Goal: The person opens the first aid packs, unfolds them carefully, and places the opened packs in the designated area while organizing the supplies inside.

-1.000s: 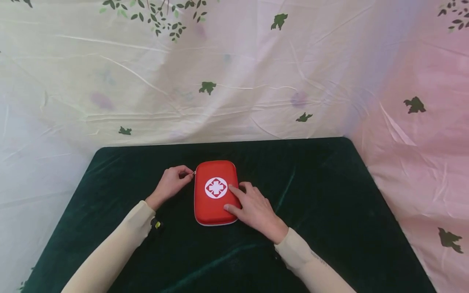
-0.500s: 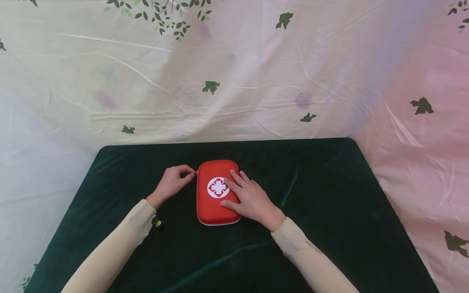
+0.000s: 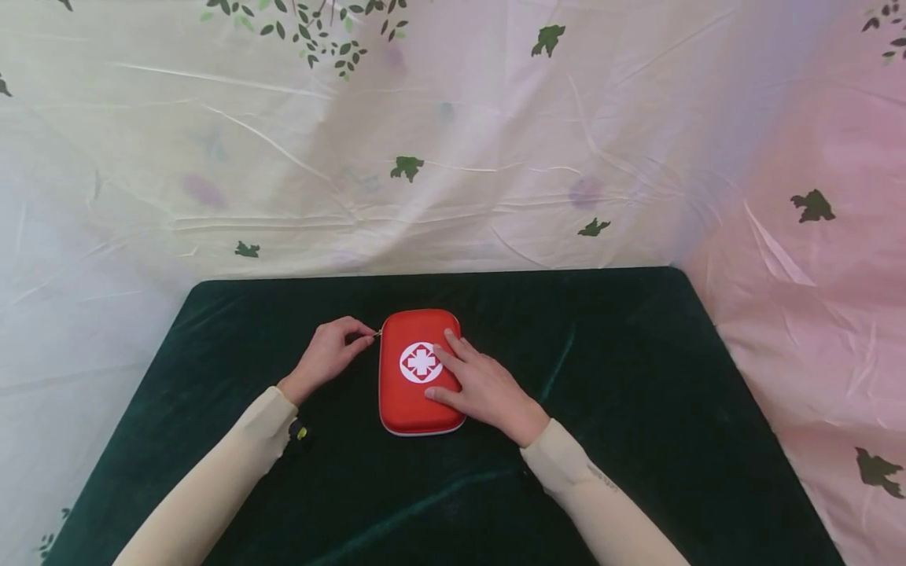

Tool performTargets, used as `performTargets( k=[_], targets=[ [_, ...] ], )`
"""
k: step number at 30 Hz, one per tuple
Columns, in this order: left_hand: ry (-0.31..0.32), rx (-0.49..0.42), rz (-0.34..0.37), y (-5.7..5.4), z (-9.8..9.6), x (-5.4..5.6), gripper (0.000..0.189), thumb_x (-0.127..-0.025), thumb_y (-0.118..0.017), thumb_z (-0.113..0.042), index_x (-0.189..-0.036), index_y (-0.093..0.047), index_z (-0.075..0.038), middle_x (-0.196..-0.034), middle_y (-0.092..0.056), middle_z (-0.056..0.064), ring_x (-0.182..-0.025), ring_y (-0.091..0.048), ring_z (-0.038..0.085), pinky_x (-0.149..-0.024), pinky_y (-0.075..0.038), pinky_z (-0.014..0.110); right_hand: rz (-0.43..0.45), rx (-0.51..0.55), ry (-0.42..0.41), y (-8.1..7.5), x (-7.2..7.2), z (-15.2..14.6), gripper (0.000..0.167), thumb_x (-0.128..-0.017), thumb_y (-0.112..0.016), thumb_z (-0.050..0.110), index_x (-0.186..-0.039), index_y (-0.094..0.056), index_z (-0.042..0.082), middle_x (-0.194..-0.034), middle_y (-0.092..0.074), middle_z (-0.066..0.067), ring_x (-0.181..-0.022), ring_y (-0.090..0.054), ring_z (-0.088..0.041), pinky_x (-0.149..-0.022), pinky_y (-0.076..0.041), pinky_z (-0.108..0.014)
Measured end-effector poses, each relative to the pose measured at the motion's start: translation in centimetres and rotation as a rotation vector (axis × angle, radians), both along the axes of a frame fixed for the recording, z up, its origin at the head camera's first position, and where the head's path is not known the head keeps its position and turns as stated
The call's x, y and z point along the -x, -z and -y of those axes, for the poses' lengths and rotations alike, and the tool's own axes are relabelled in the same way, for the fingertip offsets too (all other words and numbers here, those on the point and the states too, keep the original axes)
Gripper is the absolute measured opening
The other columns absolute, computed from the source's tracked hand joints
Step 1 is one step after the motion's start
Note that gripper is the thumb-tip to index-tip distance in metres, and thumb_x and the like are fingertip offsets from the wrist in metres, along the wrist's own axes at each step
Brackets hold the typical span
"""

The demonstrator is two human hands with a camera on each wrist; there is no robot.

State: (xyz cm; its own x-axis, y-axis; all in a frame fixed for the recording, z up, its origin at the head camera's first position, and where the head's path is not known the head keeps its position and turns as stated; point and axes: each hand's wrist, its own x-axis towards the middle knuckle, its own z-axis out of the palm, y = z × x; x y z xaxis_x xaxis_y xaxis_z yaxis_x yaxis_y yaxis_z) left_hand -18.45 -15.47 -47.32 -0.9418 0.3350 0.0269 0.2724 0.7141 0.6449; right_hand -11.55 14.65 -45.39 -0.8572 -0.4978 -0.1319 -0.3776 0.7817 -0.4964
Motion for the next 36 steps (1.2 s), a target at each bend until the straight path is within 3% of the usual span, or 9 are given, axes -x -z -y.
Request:
performTargets(
  k=[15,25,36],
  targets=[
    [-0.005,0.034,0.032,-0.4,0.0,-0.5,0.016,-0.097,-0.073,-0.011,-0.113,-0.076,-0.009,-0.107,-0.071,0.006,-0.09,-0.062,0.021,-0.089,-0.055,0.044,0.041,0.005,0.017,0.0,0.1,-0.1,0.083,-0.095,-0.069,0.054,-0.162,-0.035,0.019,-0.172,-0.019,-0.007,-0.152,-0.033,-0.032,-0.111,-0.045,-0.052],
    [0.025,0.053,0.021,-0.1,0.4,-0.6,0.016,-0.097,-0.072,-0.013,-0.113,-0.077,-0.011,-0.106,-0.07,0.003,-0.087,-0.062,0.018,-0.085,-0.056,0.041,0.048,0.027,0.009,-0.3,0.1,0.0,0.081,-0.096,-0.07,0.051,-0.162,-0.036,0.017,-0.172,-0.018,-0.009,-0.149,-0.038,-0.032,-0.111,-0.045,-0.051],
    [0.045,0.095,0.02,-0.5,0.2,-1.1,0.016,-0.096,-0.074,-0.014,-0.112,-0.077,-0.012,-0.106,-0.071,0.003,-0.088,-0.064,0.015,-0.086,-0.057,0.042,0.065,0.031,0.017,-0.3,0.1,0.0,0.082,-0.096,-0.069,0.052,-0.162,-0.036,0.018,-0.172,-0.018,-0.007,-0.149,-0.037,-0.031,-0.11,-0.046,-0.051]
  ],
)
